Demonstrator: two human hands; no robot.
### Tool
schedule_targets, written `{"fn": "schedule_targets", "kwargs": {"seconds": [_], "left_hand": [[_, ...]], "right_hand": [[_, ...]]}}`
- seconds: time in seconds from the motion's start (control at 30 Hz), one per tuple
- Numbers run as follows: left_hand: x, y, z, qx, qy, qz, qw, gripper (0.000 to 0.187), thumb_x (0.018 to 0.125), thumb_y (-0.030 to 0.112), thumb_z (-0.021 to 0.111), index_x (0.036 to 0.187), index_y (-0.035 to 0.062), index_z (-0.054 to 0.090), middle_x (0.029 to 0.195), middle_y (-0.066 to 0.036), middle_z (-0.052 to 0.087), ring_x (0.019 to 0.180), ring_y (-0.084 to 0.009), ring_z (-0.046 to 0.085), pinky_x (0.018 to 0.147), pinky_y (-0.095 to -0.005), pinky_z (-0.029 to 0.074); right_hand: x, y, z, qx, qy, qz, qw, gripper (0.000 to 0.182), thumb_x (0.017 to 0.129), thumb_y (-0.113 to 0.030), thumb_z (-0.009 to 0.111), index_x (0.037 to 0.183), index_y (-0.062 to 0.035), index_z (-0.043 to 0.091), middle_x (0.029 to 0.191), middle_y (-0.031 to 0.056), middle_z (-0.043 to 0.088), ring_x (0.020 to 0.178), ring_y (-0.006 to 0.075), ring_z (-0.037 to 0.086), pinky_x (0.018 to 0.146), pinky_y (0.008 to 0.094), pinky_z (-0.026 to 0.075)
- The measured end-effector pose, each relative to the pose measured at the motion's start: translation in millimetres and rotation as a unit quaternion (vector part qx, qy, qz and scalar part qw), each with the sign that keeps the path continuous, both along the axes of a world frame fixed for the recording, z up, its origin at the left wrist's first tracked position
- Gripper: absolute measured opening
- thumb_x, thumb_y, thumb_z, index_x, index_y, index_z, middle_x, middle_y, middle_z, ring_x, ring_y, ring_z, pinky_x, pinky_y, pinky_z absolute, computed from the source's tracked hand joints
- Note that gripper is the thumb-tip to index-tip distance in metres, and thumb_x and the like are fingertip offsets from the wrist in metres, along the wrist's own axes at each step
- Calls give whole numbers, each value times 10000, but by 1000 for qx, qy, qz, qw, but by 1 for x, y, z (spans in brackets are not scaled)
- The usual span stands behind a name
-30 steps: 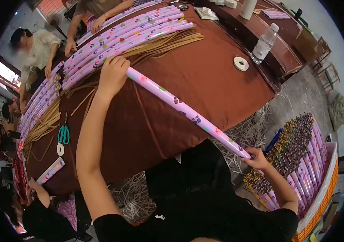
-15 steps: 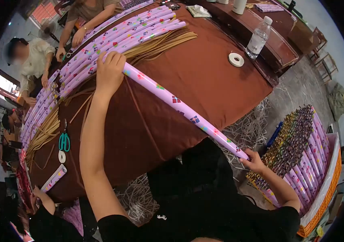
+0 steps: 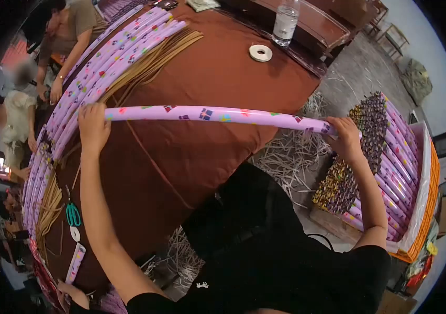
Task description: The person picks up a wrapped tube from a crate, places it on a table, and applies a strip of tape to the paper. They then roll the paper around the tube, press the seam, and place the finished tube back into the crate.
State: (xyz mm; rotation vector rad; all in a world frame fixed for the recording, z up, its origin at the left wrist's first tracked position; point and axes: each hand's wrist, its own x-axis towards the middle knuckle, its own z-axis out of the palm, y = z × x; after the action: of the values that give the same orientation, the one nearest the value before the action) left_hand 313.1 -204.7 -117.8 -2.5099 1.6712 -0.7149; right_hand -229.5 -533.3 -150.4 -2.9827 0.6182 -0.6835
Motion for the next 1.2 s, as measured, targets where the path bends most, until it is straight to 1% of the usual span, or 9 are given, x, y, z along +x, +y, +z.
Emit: {"fn": "schedule_targets", "kwargs": {"seconds": [0.37,0.47,0.53,0.63,0.87,1.03,1.07,1.13,1.2], "left_hand": [[11,32,-17,13,35,42,998,328,732,-12,683,1018,10,523,1003,-160,566,1040,-366,517,976,-439,362],[10,31,-13,43,63,67,995,264,752,-21,637,981,25,515,966,-169,570,1017,-366,531,958,-461,364],[12,31,-15,33,66,44,996,243,738,5,616,960,42,524,930,-151,584,926,-352,564,835,-454,420],[14,30,-15,1,114,12,993,235,749,5,610,962,39,518,937,-168,577,906,-380,558,793,-470,427],[13,33,-16,-28,157,-19,987,256,751,-2,614,985,26,516,945,-166,561,952,-396,537,812,-473,426],[13,34,-13,-44,85,-9,995,323,736,22,623,1054,46,569,1029,-149,584,1019,-366,552,917,-471,395],[14,33,-11,-76,59,-1,995,335,732,37,632,1063,49,578,1046,-145,594,1038,-359,555,941,-470,382],[22,30,-9,-150,-10,18,988,357,721,67,655,1070,45,588,1079,-147,610,1078,-354,556,963,-462,377],[38,26,-14,-214,-44,60,974,372,720,94,671,1073,10,589,1132,-178,619,1104,-378,558,941,-457,414]], "right_hand": [[21,1,20,-36,-32,16,999,518,665,-184,810,1129,-112,590,844,57,664,779,269,636,721,382,488],[23,-5,21,35,-33,73,996,467,697,-202,803,1106,-117,595,812,80,657,761,298,645,695,400,495],[20,-9,21,119,43,45,991,397,721,-215,799,1051,-97,612,802,109,660,761,327,655,681,413,505],[22,-10,28,196,64,30,978,345,730,-219,793,999,-75,633,805,127,667,770,334,658,680,401,512],[23,-18,31,290,65,79,952,298,748,-228,781,943,-42,656,783,129,664,713,281,656,657,361,502],[18,-19,24,323,140,75,933,325,749,-275,775,932,-34,658,736,130,648,660,275,636,627,369,490],[16,-14,16,311,104,104,939,360,738,-318,782,908,-35,640,714,137,636,659,302,638,611,387,483],[21,8,24,300,173,100,933,411,724,-357,793,980,-89,616,725,146,643,683,366,632,610,442,482],[21,22,12,170,201,115,958,445,740,-361,756,1080,-135,577,732,141,649,693,374,638,610,483,488]]}}
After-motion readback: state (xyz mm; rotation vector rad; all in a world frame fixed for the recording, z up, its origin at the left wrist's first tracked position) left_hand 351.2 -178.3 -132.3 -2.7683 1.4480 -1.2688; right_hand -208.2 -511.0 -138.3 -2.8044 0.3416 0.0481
